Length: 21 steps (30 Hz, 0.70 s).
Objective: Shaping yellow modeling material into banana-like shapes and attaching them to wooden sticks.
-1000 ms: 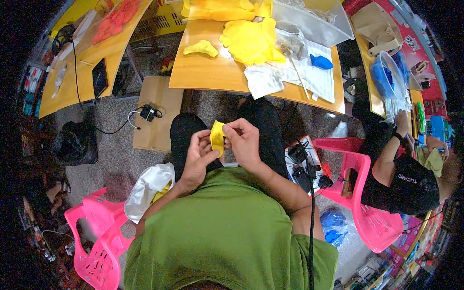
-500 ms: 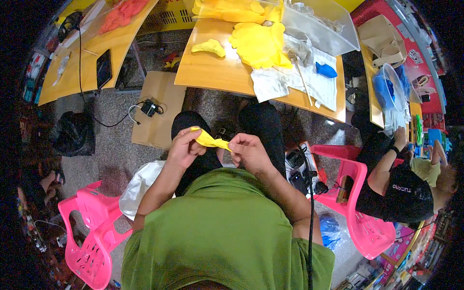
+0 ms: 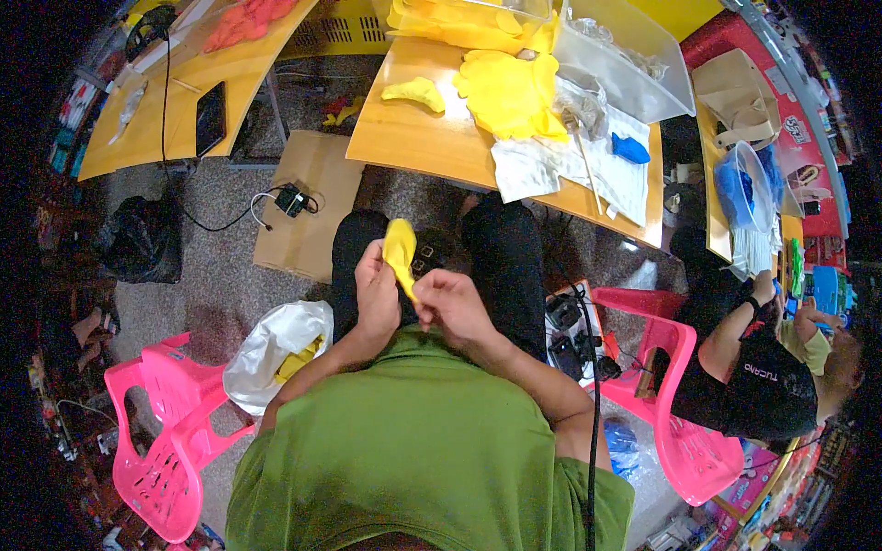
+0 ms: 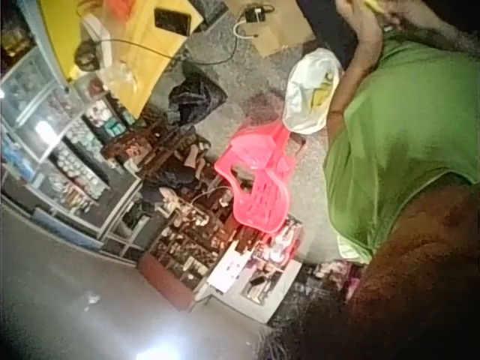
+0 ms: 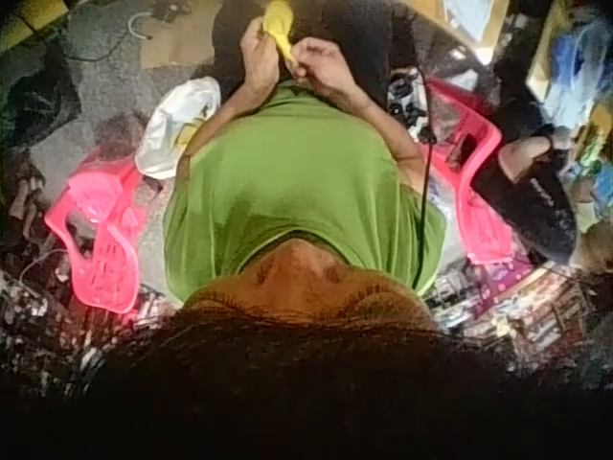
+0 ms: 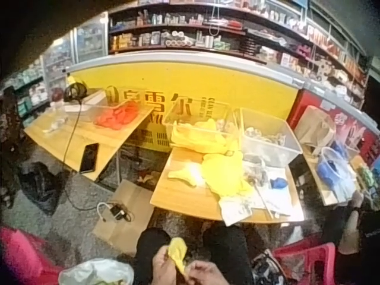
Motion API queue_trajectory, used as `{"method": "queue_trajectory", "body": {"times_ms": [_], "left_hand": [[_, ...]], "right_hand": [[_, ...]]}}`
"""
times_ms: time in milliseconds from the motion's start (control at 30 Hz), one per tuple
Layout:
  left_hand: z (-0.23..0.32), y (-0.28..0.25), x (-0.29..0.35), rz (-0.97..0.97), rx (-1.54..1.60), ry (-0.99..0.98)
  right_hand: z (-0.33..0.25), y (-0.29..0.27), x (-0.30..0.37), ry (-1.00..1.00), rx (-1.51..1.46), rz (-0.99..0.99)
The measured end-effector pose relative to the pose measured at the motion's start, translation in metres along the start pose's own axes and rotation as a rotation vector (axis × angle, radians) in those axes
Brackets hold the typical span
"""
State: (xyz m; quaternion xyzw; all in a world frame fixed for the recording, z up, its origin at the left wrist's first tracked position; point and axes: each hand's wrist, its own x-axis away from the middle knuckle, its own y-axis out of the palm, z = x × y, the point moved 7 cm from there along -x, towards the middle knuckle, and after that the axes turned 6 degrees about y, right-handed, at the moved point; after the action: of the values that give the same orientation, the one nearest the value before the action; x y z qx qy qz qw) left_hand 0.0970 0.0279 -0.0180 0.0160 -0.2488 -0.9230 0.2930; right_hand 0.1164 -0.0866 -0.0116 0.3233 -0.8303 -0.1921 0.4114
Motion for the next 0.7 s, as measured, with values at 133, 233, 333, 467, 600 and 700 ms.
{"method": "queue_trajectory", "body": {"times_ms": [133,233,333,467,600,700], "left_hand": [[0.015,0.009,-0.011,0.065,-0.034,0.090],[0.034,0.019,-0.019,-0.036,-0.189,0.274],[0.043,0.016,-0.020,-0.016,-0.282,0.356],[0.045,0.023,-0.014,-0.037,-0.299,0.373],[0.039,0.019,-0.013,-0.040,-0.315,0.344],[0.031,0.026,-0.012,-0.011,-0.193,0.194]], "right_hand": [[-0.004,0.011,0.002,-0.061,0.139,-0.083],[-0.011,0.016,0.004,-0.087,0.224,-0.118],[-0.060,0.025,0.033,-0.733,0.752,0.279],[-0.071,0.044,0.028,-0.865,0.957,0.287],[-0.067,0.041,0.021,-0.891,0.928,0.280],[-0.070,0.041,0.024,-0.942,1.017,0.298]]}}
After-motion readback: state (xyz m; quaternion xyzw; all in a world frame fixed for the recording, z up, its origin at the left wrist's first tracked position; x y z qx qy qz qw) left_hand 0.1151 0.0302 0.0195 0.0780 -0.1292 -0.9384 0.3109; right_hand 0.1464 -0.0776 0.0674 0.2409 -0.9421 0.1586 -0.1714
